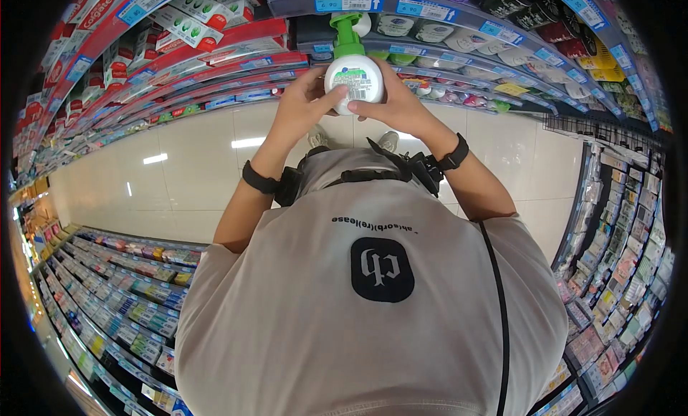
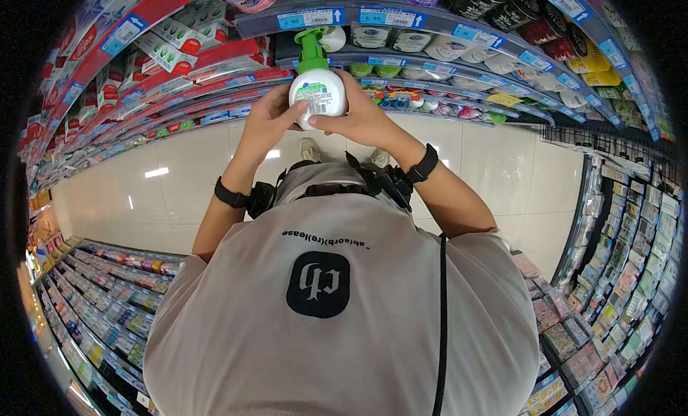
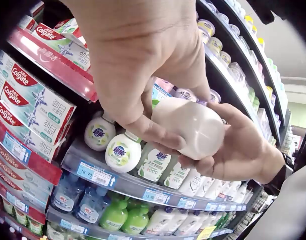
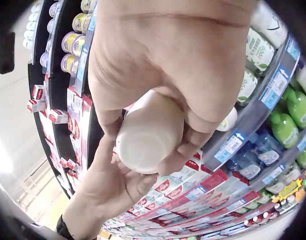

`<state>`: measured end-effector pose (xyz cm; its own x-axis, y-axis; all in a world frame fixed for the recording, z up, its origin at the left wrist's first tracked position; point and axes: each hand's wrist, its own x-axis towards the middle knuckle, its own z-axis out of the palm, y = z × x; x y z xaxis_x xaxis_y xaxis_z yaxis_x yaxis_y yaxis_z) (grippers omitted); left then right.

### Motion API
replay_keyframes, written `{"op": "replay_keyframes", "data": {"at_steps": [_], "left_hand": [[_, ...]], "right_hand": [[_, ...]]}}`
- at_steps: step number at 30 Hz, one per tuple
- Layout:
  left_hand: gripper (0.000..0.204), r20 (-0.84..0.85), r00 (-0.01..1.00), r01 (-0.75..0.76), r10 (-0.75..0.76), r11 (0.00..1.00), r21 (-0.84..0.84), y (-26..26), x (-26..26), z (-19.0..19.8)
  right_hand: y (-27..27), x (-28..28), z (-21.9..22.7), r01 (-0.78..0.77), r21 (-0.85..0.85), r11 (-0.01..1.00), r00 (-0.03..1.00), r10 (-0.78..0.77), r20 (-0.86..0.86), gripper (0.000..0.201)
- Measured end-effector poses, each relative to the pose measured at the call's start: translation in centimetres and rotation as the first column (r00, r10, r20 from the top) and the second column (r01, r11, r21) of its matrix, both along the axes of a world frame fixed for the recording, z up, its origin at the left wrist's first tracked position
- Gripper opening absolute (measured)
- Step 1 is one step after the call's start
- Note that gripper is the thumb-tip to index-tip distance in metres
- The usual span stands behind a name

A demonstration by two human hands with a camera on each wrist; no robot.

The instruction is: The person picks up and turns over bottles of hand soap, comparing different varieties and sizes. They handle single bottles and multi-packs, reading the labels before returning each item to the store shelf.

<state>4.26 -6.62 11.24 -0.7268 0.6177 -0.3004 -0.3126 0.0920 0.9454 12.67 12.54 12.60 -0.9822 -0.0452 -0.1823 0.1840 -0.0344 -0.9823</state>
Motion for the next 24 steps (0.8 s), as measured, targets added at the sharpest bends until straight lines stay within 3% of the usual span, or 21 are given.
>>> {"op": "replay_keyframes", "data": {"at_steps": [2, 4, 6, 10, 12, 14, 16, 18, 19, 20, 22, 24], "left_hand": [[0.070, -0.316, 0.948, 0.031, -0.029, 1.000, 0.002, 0.0, 0.1, -1.1], [0.077, -0.299, 0.953, 0.042, -0.049, 0.999, -0.029, 0.1, 0.3, 0.3], [0.084, -0.279, 0.958, 0.053, -0.068, 0.997, -0.062, 0.0, 0.4, 0.5], [0.099, -0.376, 0.926, 0.033, -0.037, 0.999, -0.017, 0.1, 0.6, 0.6], [0.103, -0.404, 0.914, 0.037, -0.028, 0.999, 0.015, 0.1, 0.9, 1.7], [0.108, -0.598, 0.790, 0.048, -0.133, 0.987, -0.157, 0.2, 1.0, 2.6], [0.103, -0.586, 0.795, 0.050, -0.154, 0.981, -0.190, 0.2, 0.9, 2.9], [0.098, -0.573, 0.801, 0.053, -0.175, 0.973, -0.224, 0.1, 0.8, 3.2], [0.091, -0.485, 0.853, 0.088, -0.190, 0.970, -0.226, 0.0, 0.8, 3.5], [0.085, -0.393, 0.896, 0.123, -0.205, 0.967, -0.225, -0.1, 0.8, 3.6], [0.080, -0.433, 0.879, 0.104, -0.201, 0.966, -0.238, -0.3, 1.0, 3.3], [0.075, -0.469, 0.862, 0.082, -0.194, 0.965, -0.249, -0.5, 1.2, 2.9]], "right_hand": [[0.0, 0.0, 0.0, 0.002, 0.004, 1.000, 1.000, -0.001, -0.019, 0.082], [-0.1, 0.0, -0.3, 0.000, 0.007, 1.000, 0.999, 0.000, -0.035, 0.080], [-0.1, 0.1, -0.6, 0.022, -0.121, 0.992, 0.999, -0.027, -0.042, 0.075], [0.5, 0.3, 1.2, -0.001, -0.050, 0.999, 0.999, 0.004, 0.050, 0.070], [0.5, 0.4, 1.8, -0.014, -0.183, 0.983, 0.995, 0.032, 0.094, 0.071], [0.5, 0.4, 1.9, 0.007, -0.185, 0.983, 0.994, 0.014, 0.112, 0.072], [0.5, 0.5, 1.7, 0.027, -0.185, 0.982, 0.991, -0.002, 0.131, 0.073], [0.5, 0.6, 1.6, 0.097, -0.369, 0.924, 0.980, -0.024, 0.197, 0.075], [0.3, 0.7, 2.0, 0.098, -0.370, 0.924, 0.980, -0.025, 0.198, 0.075], [0.0, 0.9, 2.6, 0.058, -0.324, 0.944, 0.990, -0.013, 0.139, 0.073], [0.0, 0.9, 3.1, 0.022, -0.275, 0.961, 0.997, 0.000, 0.078, 0.071], [0.4, 1.0, 3.0, -0.093, -0.327, 0.940, 0.991, 0.119, 0.058, 0.057]]}}
